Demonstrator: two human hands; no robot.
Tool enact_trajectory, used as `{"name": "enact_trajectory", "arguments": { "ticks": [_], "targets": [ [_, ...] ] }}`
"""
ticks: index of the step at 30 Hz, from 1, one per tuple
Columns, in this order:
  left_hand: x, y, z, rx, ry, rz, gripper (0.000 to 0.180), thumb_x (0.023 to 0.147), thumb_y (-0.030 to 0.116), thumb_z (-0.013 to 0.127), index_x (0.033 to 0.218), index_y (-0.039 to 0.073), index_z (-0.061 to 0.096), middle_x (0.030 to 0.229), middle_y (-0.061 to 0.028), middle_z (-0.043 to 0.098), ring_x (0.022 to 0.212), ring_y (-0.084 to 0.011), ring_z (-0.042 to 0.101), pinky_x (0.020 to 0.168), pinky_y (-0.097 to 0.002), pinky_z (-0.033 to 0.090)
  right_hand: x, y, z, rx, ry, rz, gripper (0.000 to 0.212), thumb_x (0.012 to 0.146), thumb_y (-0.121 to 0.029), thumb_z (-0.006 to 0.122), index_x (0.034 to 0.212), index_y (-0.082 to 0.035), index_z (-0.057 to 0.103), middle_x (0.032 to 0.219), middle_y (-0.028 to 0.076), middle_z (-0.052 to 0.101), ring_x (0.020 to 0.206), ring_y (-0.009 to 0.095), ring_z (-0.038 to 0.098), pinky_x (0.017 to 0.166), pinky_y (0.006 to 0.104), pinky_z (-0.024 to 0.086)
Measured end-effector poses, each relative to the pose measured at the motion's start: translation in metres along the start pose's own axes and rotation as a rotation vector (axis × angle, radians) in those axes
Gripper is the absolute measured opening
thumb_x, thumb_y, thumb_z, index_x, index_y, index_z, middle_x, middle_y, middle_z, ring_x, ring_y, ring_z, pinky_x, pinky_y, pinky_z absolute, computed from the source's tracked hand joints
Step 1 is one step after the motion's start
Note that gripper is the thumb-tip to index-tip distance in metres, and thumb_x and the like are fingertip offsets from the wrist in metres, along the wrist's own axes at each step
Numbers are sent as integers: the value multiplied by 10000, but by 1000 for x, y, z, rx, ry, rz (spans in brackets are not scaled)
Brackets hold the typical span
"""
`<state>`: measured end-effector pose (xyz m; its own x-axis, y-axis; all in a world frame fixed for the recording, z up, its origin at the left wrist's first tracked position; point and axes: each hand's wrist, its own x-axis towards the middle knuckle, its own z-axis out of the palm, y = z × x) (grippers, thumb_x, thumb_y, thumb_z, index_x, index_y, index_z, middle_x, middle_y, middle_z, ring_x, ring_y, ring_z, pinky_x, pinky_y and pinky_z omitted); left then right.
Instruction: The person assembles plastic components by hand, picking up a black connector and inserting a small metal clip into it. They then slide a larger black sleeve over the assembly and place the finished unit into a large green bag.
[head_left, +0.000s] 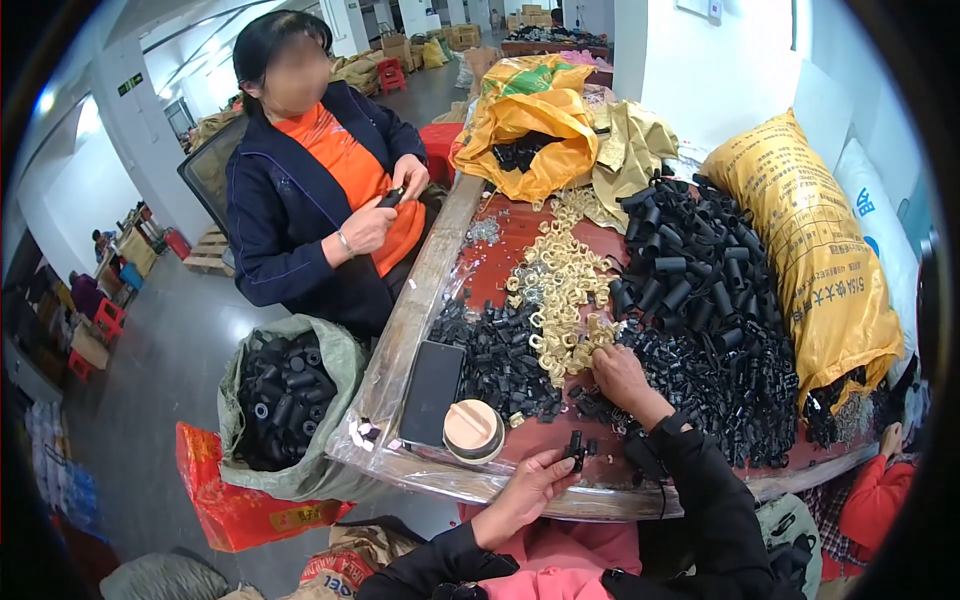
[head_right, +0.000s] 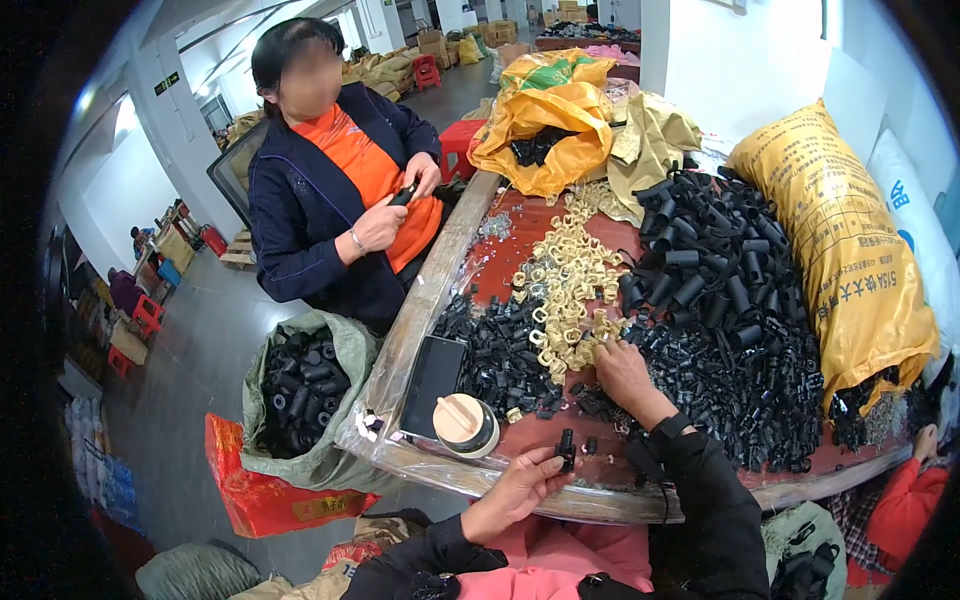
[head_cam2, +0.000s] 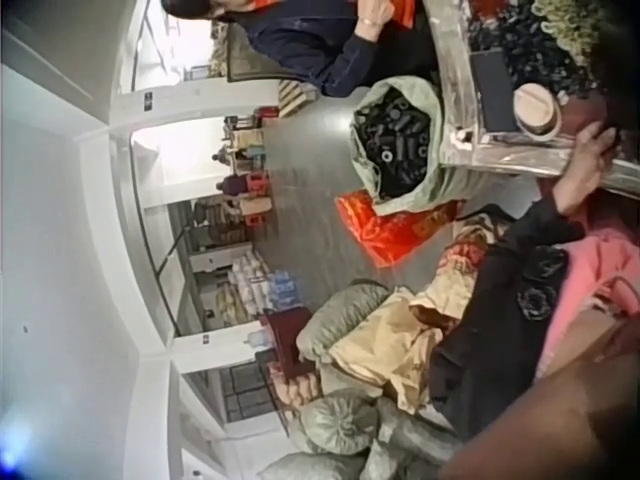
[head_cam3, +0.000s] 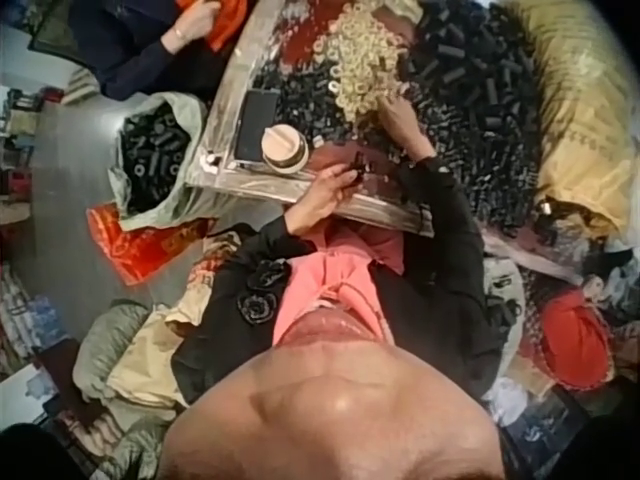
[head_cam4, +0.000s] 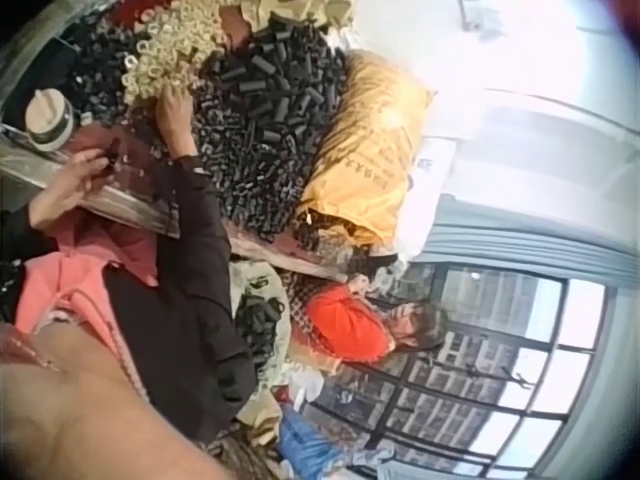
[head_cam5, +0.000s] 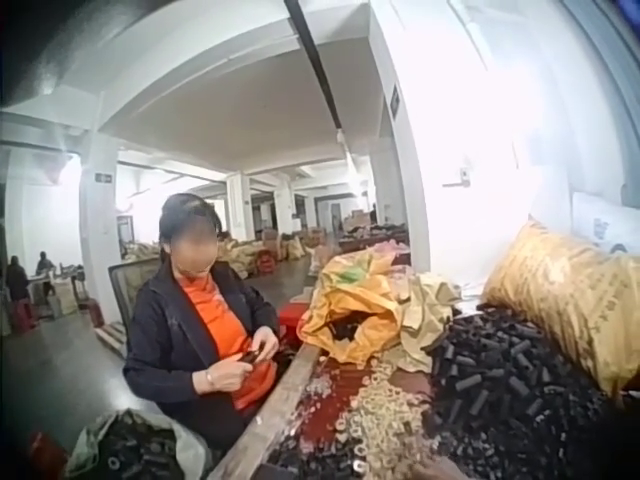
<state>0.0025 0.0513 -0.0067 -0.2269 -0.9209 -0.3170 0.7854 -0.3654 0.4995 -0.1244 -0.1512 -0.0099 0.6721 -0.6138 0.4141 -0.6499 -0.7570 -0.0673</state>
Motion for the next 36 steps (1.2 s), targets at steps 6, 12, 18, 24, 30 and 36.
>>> {"name": "enact_trajectory", "arguments": {
  "ticks": [6, 12, 18, 24, 30, 36],
  "targets": [
    [-2, -6, -7, -34, 6, 20, 235, 816, 64, 500, 1039, -10, 498, 995, -101, 553, 901, -151, 536, 813, -256, 450, -1, -14, -19, 70, 40, -43, 128, 675, -137, 548, 691, -43, 463, 715, 101, 501, 690, 271, 508, 604, 362, 401],
    [1, -12, 0, -79, -36, 235, 236, 805, 79, 525, 1028, 5, 512, 1009, -92, 552, 944, -163, 516, 871, -292, 393, -26, -38, -51, 448, 172, -6, 138, 639, -84, 590, 637, -35, 461, 752, 105, 528, 689, 274, 539, 576, 341, 439],
    [4, -11, 11, -57, -52, 263, 237, 792, 79, 551, 1019, 19, 527, 967, -48, 566, 910, -118, 521, 823, -251, 397, -75, -72, -73, 707, -73, 27, 158, 623, -17, 598, 588, -28, 444, 773, 94, 530, 649, 252, 541, 554, 293, 444],
    [2, -16, 10, -57, -81, 245, 244, 791, 74, 551, 1026, 17, 525, 973, -45, 563, 895, -117, 522, 822, -243, 397, -90, -76, -79, 1064, -156, 92, 121, 680, -20, 578, 628, -23, 468, 732, 45, 514, 651, 164, 537, 545, 248, 424],
    [0, -20, 13, -74, -75, 240, 243, 790, 68, 549, 1027, 17, 525, 971, -39, 564, 882, -113, 524, 818, -235, 398, -104, -93, -72, 1575, -196, 727, 40, 754, -44, 548, 745, -23, 516, 765, 4, 528, 697, 84, 514, 570, 220, 421],
    [4, -14, 8, -11, 73, 207, 340, 776, 128, 582, 1075, -2, 486, 968, -44, 567, 861, -100, 520, 786, -197, 400, -103, -60, -61, 1323, -217, 601, 259, 800, -127, 557, 1024, -31, 468, 825, 10, 557, 751, 72, 520, 681, 206, 426]
  ]
}}
